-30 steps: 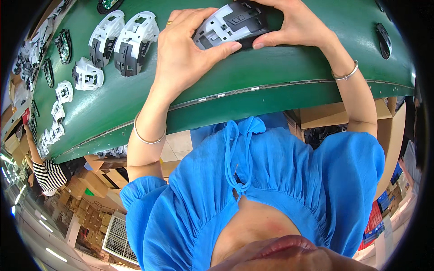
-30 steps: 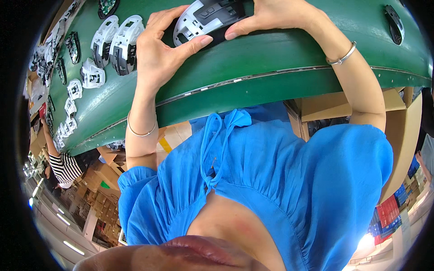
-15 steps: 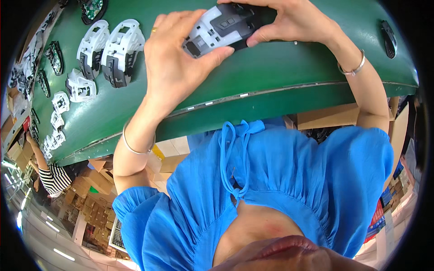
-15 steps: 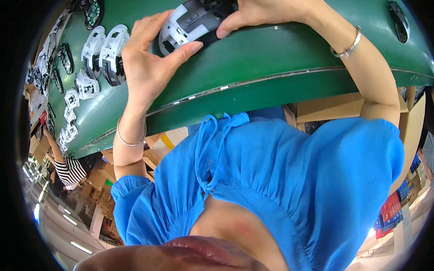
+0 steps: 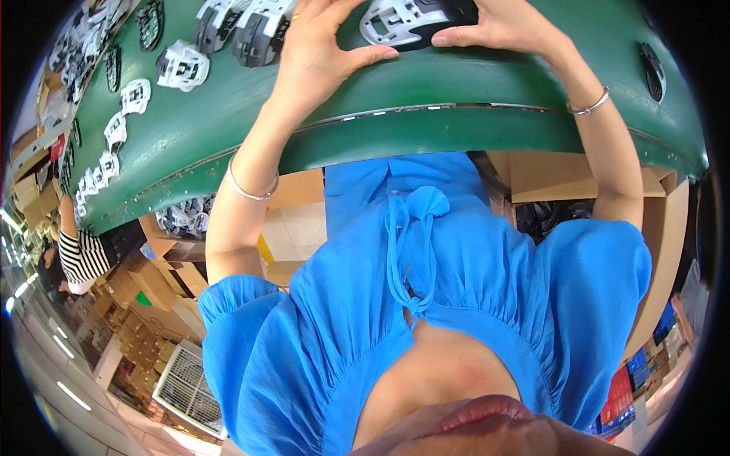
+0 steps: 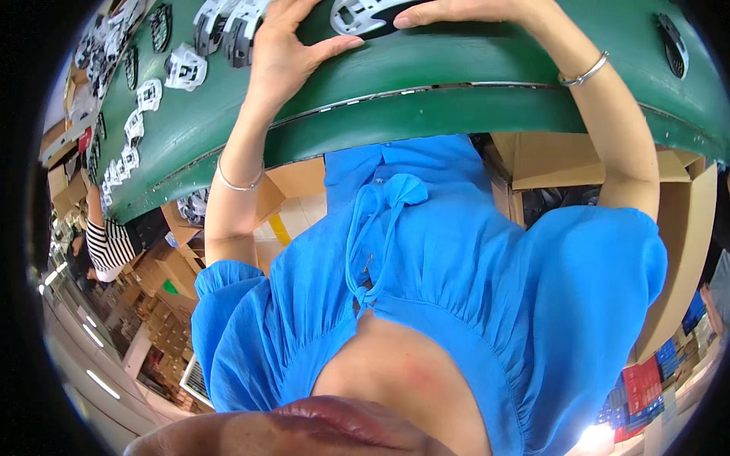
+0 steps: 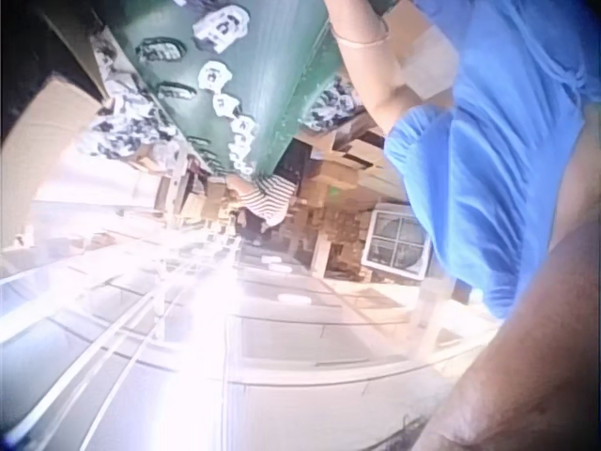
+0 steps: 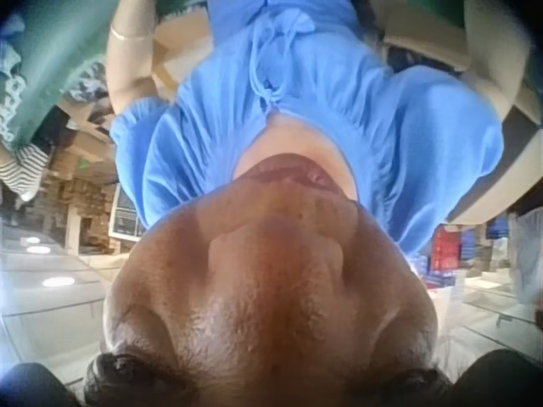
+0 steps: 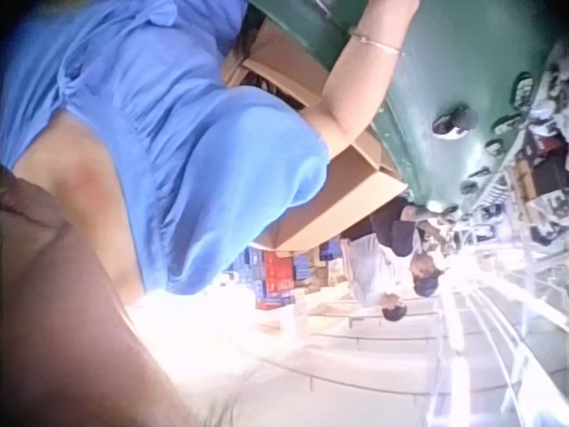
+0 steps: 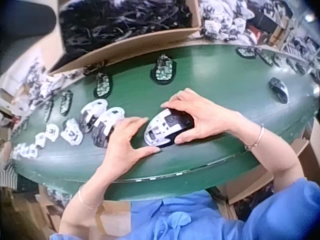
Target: The person assembles computer mouse covers by repeatedly taking mouse shells and side pieces, attaching the side pieces onto the mouse shells by hand, and placing the assembled components onto the conveyor belt.
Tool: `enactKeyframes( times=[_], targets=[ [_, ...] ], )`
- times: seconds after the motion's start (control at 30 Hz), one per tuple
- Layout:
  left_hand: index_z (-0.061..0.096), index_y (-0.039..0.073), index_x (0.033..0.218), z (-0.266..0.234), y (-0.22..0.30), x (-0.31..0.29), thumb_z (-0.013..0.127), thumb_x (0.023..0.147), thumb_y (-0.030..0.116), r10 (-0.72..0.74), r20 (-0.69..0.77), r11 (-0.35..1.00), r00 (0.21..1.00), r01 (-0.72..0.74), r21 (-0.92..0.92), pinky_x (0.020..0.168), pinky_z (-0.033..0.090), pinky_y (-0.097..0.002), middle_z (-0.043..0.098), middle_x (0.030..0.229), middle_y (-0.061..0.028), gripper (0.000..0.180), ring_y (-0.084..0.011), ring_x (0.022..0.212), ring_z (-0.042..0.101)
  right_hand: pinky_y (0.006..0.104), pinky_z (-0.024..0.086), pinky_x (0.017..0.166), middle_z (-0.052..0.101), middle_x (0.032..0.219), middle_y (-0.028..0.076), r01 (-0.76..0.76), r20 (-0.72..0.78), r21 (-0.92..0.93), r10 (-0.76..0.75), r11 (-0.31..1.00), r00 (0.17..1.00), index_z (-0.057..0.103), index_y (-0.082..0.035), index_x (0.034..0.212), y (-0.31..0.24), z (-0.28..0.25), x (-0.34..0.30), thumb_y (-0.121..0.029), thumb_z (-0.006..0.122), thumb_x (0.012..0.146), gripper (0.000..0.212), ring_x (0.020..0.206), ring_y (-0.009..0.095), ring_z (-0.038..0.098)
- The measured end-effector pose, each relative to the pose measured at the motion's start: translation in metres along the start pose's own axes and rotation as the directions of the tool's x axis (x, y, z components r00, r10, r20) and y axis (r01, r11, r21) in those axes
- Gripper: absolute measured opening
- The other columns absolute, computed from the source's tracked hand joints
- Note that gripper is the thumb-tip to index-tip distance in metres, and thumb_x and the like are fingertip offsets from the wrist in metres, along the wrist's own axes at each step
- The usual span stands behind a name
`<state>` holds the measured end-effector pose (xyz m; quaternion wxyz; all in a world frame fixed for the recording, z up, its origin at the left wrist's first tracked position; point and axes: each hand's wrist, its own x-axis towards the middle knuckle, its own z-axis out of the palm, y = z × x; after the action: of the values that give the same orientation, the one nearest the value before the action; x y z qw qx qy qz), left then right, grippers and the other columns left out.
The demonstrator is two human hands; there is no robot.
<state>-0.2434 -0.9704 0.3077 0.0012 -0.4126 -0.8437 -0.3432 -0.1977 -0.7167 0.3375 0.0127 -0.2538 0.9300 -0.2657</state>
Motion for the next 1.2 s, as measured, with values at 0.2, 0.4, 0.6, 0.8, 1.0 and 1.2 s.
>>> enactKeyframes(
  times=[0.2,0.4,0.6,0.8,1.0,1.2],
  targets=[
    [0.067,-0.001,0.106,0.009,-0.003,0.001,0.084,0.064,0.016,0.033,-0.058,0.995,0.998,-0.038,-0.095,0.08,0.048,-0.0379,0.061,0.095,-0.0146,0.048,-0.0313,0.089,0.059,0.0392,0.043,0.087,0.056,0.098,0.013,-0.053,-0.083,0.045,0.056,0.998,0.995,0.062,-0.002,0.111,-0.005,0.009,0.006,-0.036,0.085,0.065,0.062,0.096,0.03,0.05],
    [0.055,-0.003,0.12,0.006,-0.016,0.006,0.082,0.068,0.028,0.252,0.05,0.968,0.966,-0.251,-0.027,0.09,0.046,-0.0415,0.056,0.11,-0.0193,0.067,-0.0359,0.101,0.053,0.0391,0.043,0.086,0.058,0.1,0.012,-0.01,-0.106,0.025,0.013,1.0,0.994,0.063,-0.003,0.111,0.006,0.011,0.004,-0.039,0.087,0.063,0.065,0.095,0.029,0.051],
    [0.054,-0.003,0.12,0.017,-0.009,0.005,0.082,0.067,0.025,0.231,-0.051,0.972,0.972,-0.232,-0.023,0.088,0.046,-0.0426,0.052,0.11,-0.0179,0.066,-0.0369,0.101,0.051,0.0426,0.041,0.096,0.055,0.113,0.018,-0.04,-0.159,-0.034,0.034,0.999,0.987,0.049,-0.002,0.133,-0.015,0.013,-0.006,-0.035,0.085,0.062,0.086,0.105,0.034,0.05],
    [0.054,-0.005,0.118,0.016,-0.016,0.012,0.082,0.067,0.021,0.35,-0.034,0.936,0.936,-0.351,-0.036,0.084,0.046,-0.0434,0.051,0.104,-0.0186,0.064,-0.037,0.095,0.05,0.0434,0.041,0.095,0.054,0.114,0.02,-0.012,-0.249,-0.165,-0.03,0.986,0.968,0.052,0.002,0.126,-0.01,0.029,-0.01,-0.028,0.083,0.055,0.083,0.104,0.036,0.049],
    [0.058,-0.003,0.109,0.011,-0.029,0.029,0.083,0.064,0.025,0.444,-0.013,0.894,0.896,-0.444,-0.052,0.076,0.046,-0.0425,0.053,0.092,-0.0179,0.059,-0.0357,0.087,0.052,0.0434,0.042,0.092,0.053,0.11,0.019,-0.032,-0.271,-0.158,-0.012,0.987,0.963,0.052,0.003,0.124,-0.009,0.028,-0.005,-0.026,0.082,0.054,0.081,0.101,0.036,0.047],
    [0.054,-0.004,0.121,0.008,-0.026,0.029,0.08,0.071,0.028,0.392,0.133,0.919,0.91,-0.395,-0.003,0.088,0.047,-0.0423,0.058,0.106,-0.0208,0.065,-0.0367,0.1,0.055,0.0465,0.038,0.103,0.048,0.125,0.023,-0.083,-0.295,-0.289,-0.006,0.954,0.956,0.044,0.002,0.134,-0.034,0.032,-0.012,-0.028,0.08,0.059,0.089,0.116,0.04,0.045]
  ],
)
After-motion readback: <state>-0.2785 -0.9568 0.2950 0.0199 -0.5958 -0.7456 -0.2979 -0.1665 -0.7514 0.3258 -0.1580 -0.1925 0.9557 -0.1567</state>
